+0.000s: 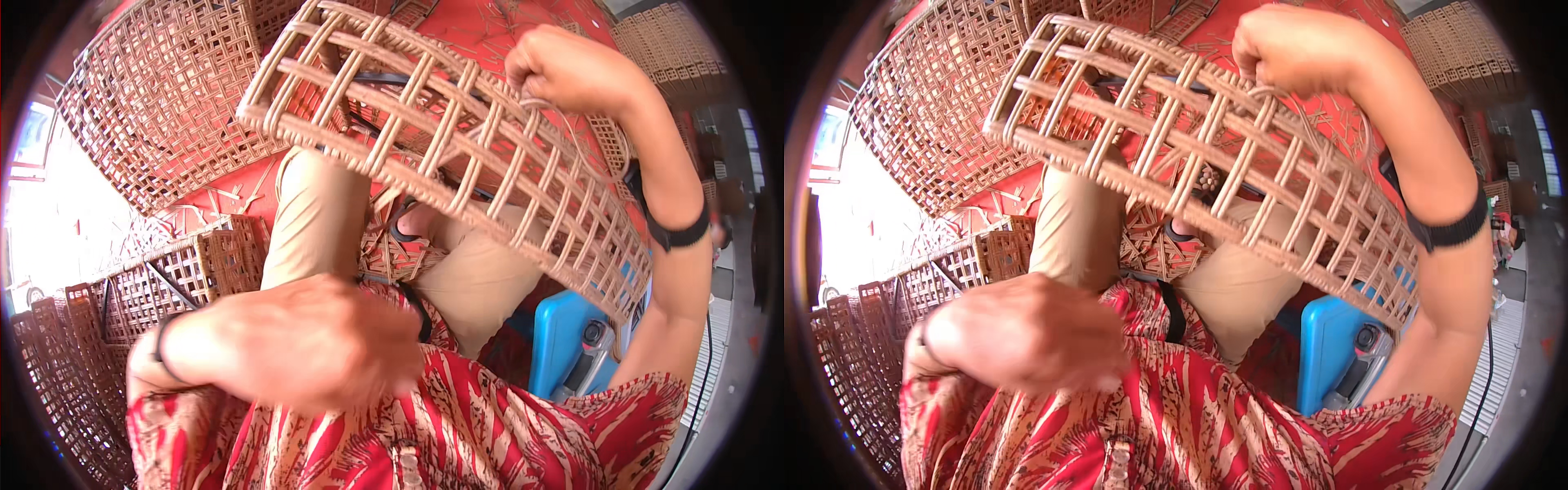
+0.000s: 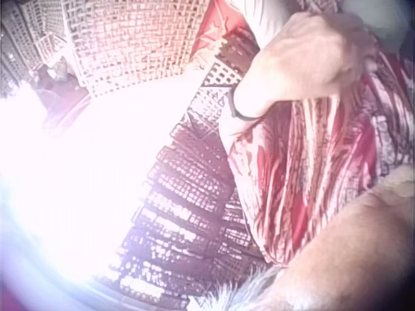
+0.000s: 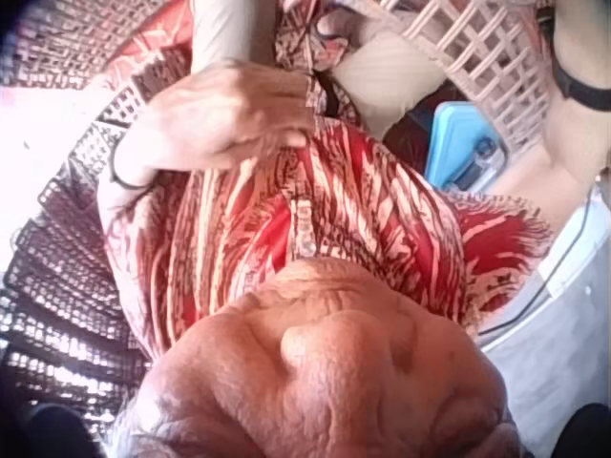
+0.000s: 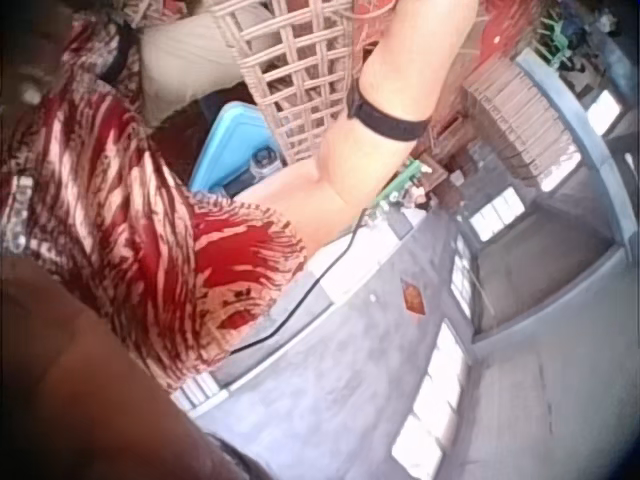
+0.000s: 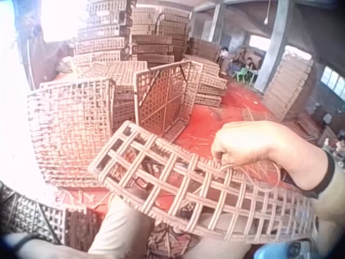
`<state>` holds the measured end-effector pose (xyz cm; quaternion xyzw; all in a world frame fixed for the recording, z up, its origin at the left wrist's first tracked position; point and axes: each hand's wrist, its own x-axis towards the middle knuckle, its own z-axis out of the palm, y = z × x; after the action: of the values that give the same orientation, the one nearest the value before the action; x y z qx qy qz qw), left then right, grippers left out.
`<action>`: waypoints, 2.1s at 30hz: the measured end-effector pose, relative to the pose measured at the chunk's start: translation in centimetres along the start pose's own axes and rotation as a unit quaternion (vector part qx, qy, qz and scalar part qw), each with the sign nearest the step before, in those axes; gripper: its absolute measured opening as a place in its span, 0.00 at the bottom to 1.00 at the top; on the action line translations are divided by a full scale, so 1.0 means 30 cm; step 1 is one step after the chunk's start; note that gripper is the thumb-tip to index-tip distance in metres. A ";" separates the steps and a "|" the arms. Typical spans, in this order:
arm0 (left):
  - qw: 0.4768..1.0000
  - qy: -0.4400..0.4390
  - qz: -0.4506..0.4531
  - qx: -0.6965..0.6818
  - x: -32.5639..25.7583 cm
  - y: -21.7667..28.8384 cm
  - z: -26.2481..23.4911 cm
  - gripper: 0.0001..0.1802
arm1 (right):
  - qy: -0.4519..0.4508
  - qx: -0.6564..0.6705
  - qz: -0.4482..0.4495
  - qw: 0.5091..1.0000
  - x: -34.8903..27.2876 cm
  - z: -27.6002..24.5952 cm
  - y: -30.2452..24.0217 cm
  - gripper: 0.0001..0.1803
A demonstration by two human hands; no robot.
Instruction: Weaving rattan or bamboo strips onto a furniture frame.
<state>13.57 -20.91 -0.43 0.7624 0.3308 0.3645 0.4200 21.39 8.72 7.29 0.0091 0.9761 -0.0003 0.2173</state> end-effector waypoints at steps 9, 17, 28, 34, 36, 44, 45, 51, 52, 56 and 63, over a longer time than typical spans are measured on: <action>0.836 0.416 -0.105 -0.341 0.402 -0.535 0.124 0.17 | -0.153 0.070 0.135 0.976 0.186 -0.062 0.153 0.13; 0.813 0.580 -0.012 -0.049 0.478 -0.647 0.022 0.19 | -0.132 0.060 0.162 0.976 0.259 -0.078 0.173 0.14; 0.867 0.468 -0.109 0.132 0.407 -0.793 0.009 0.18 | 0.209 0.288 0.204 0.912 0.098 -0.082 0.140 0.17; 0.729 0.537 -0.286 -0.315 0.338 -0.824 0.163 0.16 | 0.435 0.329 0.047 0.837 -0.183 -0.064 -0.097 0.15; 0.721 0.528 -0.286 -0.346 0.325 -0.833 0.153 0.16 | 0.226 0.461 0.027 0.858 -0.251 0.054 -0.222 0.13; 0.756 0.464 -0.311 -0.340 0.290 -0.815 0.156 0.18 | 0.507 0.539 0.228 0.633 0.170 0.717 -0.158 0.13; 0.742 0.472 -0.347 -0.327 0.296 -0.799 0.165 0.18 | 0.521 0.523 0.205 0.643 0.230 0.747 -0.117 0.13; 0.809 0.313 -0.394 -0.305 0.269 -0.588 0.138 0.23 | 0.577 0.420 0.225 0.664 0.355 0.809 -0.024 0.12; 0.836 0.253 -0.434 -0.222 0.242 -0.543 0.118 0.23 | 0.585 0.406 0.227 0.665 0.354 0.810 -0.018 0.12; 0.869 0.340 -0.339 -0.119 0.159 -0.500 0.008 0.23 | 0.619 0.348 0.241 0.662 0.323 0.808 0.007 0.12; 0.822 0.562 -0.089 0.018 0.278 -0.893 -0.178 0.14 | 0.649 0.273 0.271 0.656 0.324 0.764 0.014 0.11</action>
<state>8.10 -0.53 -19.69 0.4002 0.5821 0.6851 0.1781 22.32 9.20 -17.60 0.3298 0.7793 -0.2016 -0.4933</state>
